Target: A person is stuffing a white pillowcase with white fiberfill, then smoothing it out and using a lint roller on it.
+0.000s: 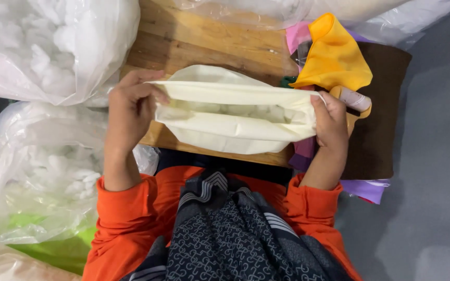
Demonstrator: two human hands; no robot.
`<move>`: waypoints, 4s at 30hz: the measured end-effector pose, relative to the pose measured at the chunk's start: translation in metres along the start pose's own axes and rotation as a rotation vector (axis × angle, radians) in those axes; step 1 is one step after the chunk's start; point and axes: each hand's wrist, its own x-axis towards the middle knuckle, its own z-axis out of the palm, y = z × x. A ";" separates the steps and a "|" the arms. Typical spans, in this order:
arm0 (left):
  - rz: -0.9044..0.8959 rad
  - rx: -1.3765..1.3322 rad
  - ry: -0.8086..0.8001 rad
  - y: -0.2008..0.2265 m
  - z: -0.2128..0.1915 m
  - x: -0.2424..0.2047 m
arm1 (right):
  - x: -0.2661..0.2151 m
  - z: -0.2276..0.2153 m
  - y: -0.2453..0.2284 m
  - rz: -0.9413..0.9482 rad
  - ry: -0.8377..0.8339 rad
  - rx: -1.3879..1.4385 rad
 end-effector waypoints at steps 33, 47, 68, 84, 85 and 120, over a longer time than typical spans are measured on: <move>-0.077 0.845 -0.637 -0.014 0.103 0.029 | -0.074 0.083 -0.089 -0.337 -0.852 -0.514; -0.078 0.453 -0.662 -0.007 0.110 0.008 | -0.007 0.108 -0.065 -0.308 -0.362 -0.870; -0.027 0.498 0.825 0.022 -0.085 -0.042 | -0.006 0.232 -0.236 -1.048 -0.576 -0.385; -0.283 -0.014 0.965 -0.045 -0.116 -0.040 | 0.098 0.573 -0.035 -1.161 -0.973 -1.115; -0.294 -0.015 0.963 -0.042 -0.116 -0.041 | 0.096 0.563 -0.055 -1.154 -0.982 -1.113; 0.110 0.366 0.640 0.059 -0.070 -0.034 | 0.206 0.317 -0.057 -0.591 -0.242 -0.310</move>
